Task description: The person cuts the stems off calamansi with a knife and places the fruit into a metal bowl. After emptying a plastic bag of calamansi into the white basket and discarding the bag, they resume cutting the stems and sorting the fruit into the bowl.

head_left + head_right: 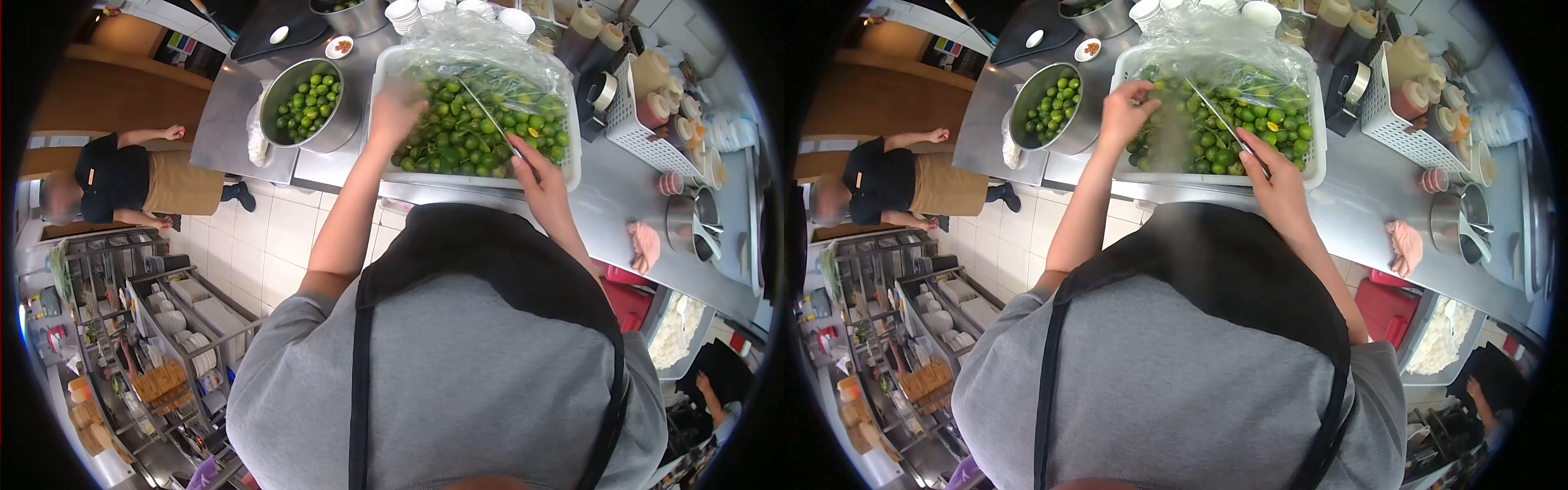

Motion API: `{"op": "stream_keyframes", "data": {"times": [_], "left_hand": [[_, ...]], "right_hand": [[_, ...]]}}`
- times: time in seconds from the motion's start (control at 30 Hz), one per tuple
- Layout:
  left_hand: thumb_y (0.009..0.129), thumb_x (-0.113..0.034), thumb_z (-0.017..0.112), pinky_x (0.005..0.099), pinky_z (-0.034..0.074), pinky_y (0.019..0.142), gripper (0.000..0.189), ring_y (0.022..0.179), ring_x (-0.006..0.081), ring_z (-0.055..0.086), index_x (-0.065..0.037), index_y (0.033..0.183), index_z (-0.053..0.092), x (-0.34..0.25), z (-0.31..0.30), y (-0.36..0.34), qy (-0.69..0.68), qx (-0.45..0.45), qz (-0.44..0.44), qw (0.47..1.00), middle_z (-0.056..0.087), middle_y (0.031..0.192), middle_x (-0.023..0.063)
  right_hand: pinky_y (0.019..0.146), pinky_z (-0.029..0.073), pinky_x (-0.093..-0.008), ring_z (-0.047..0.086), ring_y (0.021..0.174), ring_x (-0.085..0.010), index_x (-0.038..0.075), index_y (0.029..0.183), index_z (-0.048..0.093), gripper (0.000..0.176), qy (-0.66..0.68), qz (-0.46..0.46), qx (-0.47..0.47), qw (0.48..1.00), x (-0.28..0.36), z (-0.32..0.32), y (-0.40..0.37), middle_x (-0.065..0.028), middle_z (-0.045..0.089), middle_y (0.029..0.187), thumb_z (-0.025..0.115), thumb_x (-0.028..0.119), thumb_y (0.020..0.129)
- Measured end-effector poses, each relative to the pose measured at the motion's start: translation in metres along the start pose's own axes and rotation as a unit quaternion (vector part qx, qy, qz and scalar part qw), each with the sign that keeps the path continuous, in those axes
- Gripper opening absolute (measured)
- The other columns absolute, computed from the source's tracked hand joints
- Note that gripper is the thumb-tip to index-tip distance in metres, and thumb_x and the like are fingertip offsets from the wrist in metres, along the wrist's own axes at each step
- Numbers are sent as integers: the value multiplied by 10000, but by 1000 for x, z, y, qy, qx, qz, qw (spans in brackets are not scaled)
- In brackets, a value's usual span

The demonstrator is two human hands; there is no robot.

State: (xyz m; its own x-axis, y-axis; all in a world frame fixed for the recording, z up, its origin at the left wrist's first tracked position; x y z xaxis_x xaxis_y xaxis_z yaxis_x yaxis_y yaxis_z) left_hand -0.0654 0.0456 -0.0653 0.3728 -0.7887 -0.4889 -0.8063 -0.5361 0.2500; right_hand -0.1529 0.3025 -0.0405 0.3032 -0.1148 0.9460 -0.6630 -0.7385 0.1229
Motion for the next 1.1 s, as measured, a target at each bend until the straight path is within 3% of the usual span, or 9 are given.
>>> {"op": "stream_keyframes", "data": {"times": [0.03, 0.07, 0.1, 0.2, 0.43, 0.73, 0.8, 0.97, 1.1], "left_hand": [[717, -27, 646, 319, 494, 750, 309, 887, 226, 611, -36, 1024, 611, -5, -14, 0, -225, 8, -85, 971, 621, 913, 105], [749, -8, 623, 314, 500, 763, 291, 897, 214, 608, -18, 1039, 597, -10, -24, -1, -436, 13, -166, 884, 614, 915, 79], [749, -8, 623, 314, 500, 763, 291, 897, 214, 608, -18, 1039, 597, -13, -29, -3, -436, 10, -167, 884, 614, 915, 79], [807, 28, 565, 309, 505, 851, 244, 923, 228, 596, 23, 1051, 560, -28, -39, -11, -650, -4, -162, 743, 573, 974, 84], [780, 46, 582, 346, 506, 837, 272, 907, 246, 588, 74, 1046, 528, -42, -32, -17, -670, -21, -162, 724, 547, 1029, 147], [799, 3, 599, 331, 488, 837, 169, 868, 148, 590, 0, 968, 580, -44, -26, -18, -665, -28, -145, 732, 606, 922, 74], [787, 20, 600, 293, 486, 792, 192, 821, 134, 600, -11, 976, 588, -45, -23, -19, -581, 6, -128, 804, 624, 897, 57], [771, 27, 612, 261, 483, 750, 250, 804, 123, 602, -31, 1013, 593, -75, -17, -32, -557, 100, -120, 816, 634, 895, 43], [757, -1, 644, 249, 485, 731, 305, 808, 177, 608, 60, 1040, 547, -45, -17, -16, -589, -30, -125, 798, 604, 922, 112]], "right_hand": [[817, 424, -268, 579, 952, -176, 64, 1174, 541, 305, 19, 9, -2, 1000, 0, 0, 0, -122, 605, 1091, 522, 167, 888], [817, 424, -268, 579, 952, -176, 64, 1174, 541, 305, 19, 8, 0, 1000, 0, 1, 0, -122, 605, 1091, 522, 167, 888], [819, 423, -264, 575, 956, -168, 63, 1177, 540, 305, 18, 1, -1, 1000, 1, 3, 1, -118, 604, 1096, 518, 166, 890], [826, 420, -257, 571, 970, -163, 65, 1182, 537, 306, 28, 16, 19, 999, 9, 7, 4, -116, 601, 1106, 513, 162, 893], [850, 418, -262, 571, 996, -176, 80, 1203, 526, 319, 24, 9, 70, 997, 15, 17, 4, -123, 592, 1123, 509, 164, 895], [757, 446, -281, 593, 835, -193, 95, 1182, 550, 305, -25, -25, 44, 998, 18, 16, 6, -138, 625, 987, 518, 157, 885], [720, 449, -285, 590, 774, -194, 99, 1177, 555, 301, -52, -43, 28, 997, 16, 15, 10, -140, 632, 928, 520, 157, 883], [667, 440, -279, 557, 690, -187, 114, 1167, 565, 297, -58, -52, -34, 996, 9, 11, 26, -128, 623, 837, 526, 168, 878], [693, 444, -269, 563, 725, -167, 102, 1185, 550, 308, 12, -4, 28, 1000, 21, 10, 12, -127, 634, 924, 524, 168, 885]]}}
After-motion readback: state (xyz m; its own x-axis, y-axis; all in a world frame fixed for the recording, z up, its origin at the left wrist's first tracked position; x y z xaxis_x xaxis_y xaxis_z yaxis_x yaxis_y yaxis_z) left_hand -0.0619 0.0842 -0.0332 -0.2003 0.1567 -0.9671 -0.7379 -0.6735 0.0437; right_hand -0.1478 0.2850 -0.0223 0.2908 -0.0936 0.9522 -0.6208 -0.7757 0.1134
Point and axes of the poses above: each hand's wrist, its own y-axis towards the middle knuckle, its own z-axis out of the palm, x = y × z, the point moved 1 cm from there along y, towards the middle knuckle
